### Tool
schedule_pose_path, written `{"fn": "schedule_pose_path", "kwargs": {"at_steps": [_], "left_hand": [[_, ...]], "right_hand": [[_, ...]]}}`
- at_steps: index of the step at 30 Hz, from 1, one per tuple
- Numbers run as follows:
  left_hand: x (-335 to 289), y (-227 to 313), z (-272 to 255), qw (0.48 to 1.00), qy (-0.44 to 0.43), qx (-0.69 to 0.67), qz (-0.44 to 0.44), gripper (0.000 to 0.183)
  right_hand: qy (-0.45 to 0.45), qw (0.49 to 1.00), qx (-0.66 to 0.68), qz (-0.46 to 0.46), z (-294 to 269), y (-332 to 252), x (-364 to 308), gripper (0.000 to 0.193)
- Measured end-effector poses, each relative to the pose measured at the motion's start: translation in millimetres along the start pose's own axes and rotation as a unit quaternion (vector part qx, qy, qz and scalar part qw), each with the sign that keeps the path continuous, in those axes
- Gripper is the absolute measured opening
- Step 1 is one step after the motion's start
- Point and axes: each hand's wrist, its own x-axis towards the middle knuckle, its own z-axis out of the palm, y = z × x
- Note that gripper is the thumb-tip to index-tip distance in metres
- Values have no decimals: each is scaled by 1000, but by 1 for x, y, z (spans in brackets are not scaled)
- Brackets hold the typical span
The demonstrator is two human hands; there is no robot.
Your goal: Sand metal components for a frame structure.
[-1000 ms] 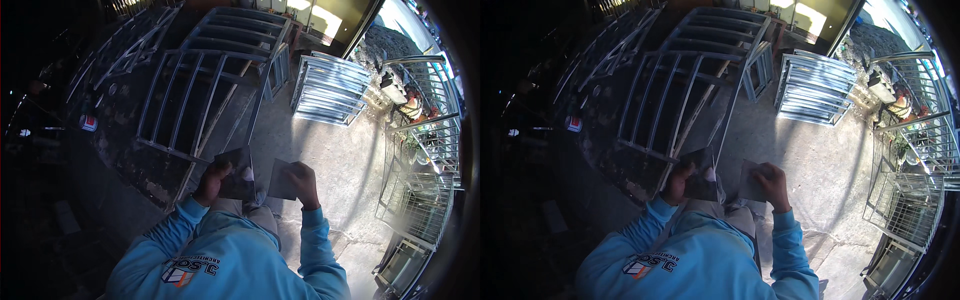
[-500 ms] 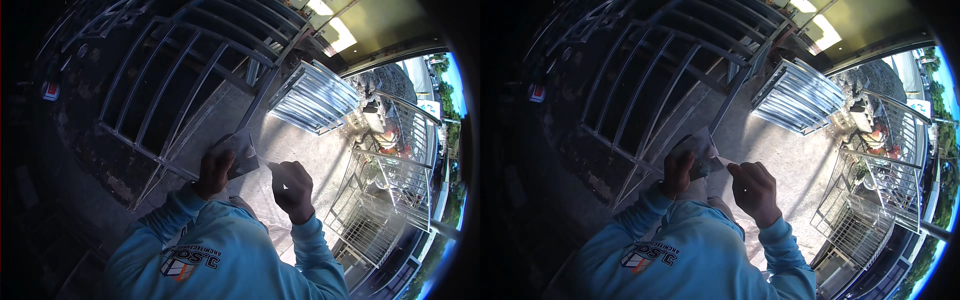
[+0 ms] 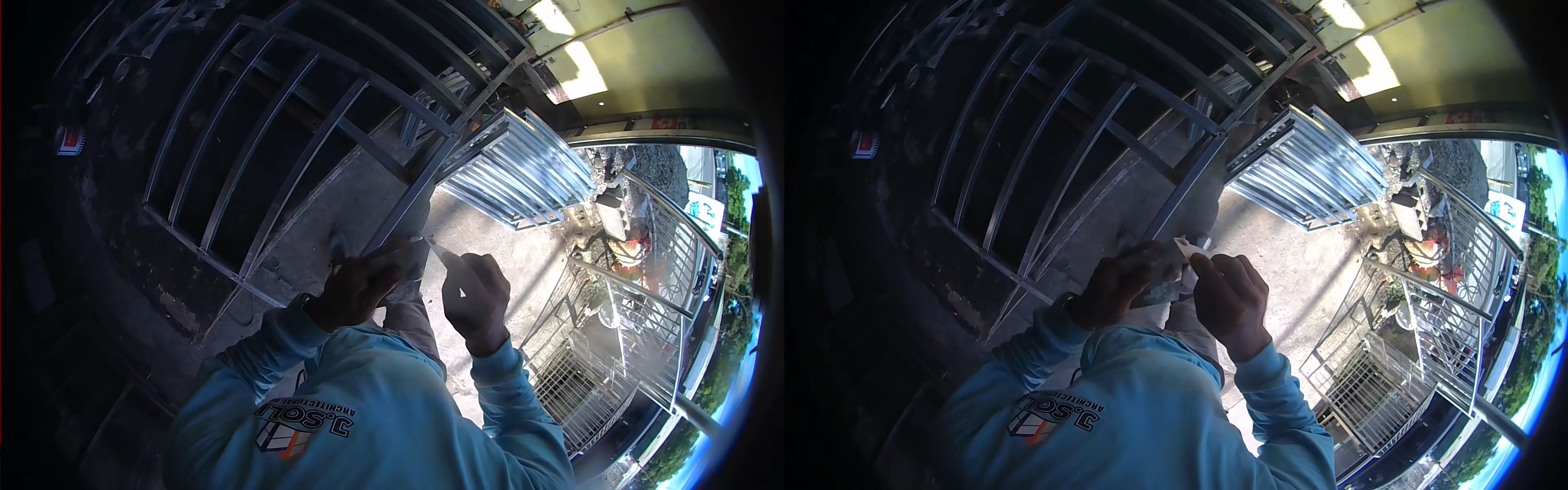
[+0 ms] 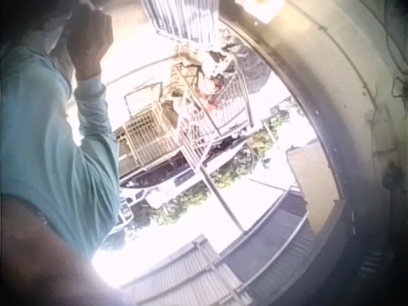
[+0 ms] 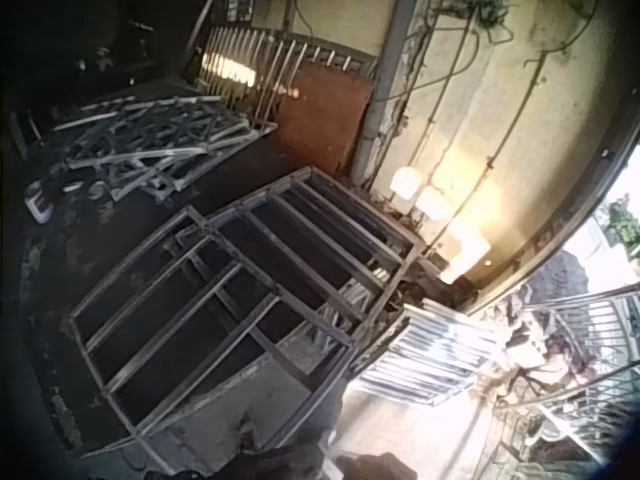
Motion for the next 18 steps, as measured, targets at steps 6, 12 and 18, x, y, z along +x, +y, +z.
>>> {"fn": "schedule_pose_path", "kwargs": {"at_steps": [6,12,18], "left_hand": [[31,0,12,998,58,-22,-30,37],[34,-18,2,972,188,-34,-137,35],[52,-47,-13,951,223,-137,-164,35]], "right_hand": [[-26,930,273,245,-22,90,28,14],[-95,826,395,390,7,163,77,17],[-132,798,423,408,39,192,112,20]]}}
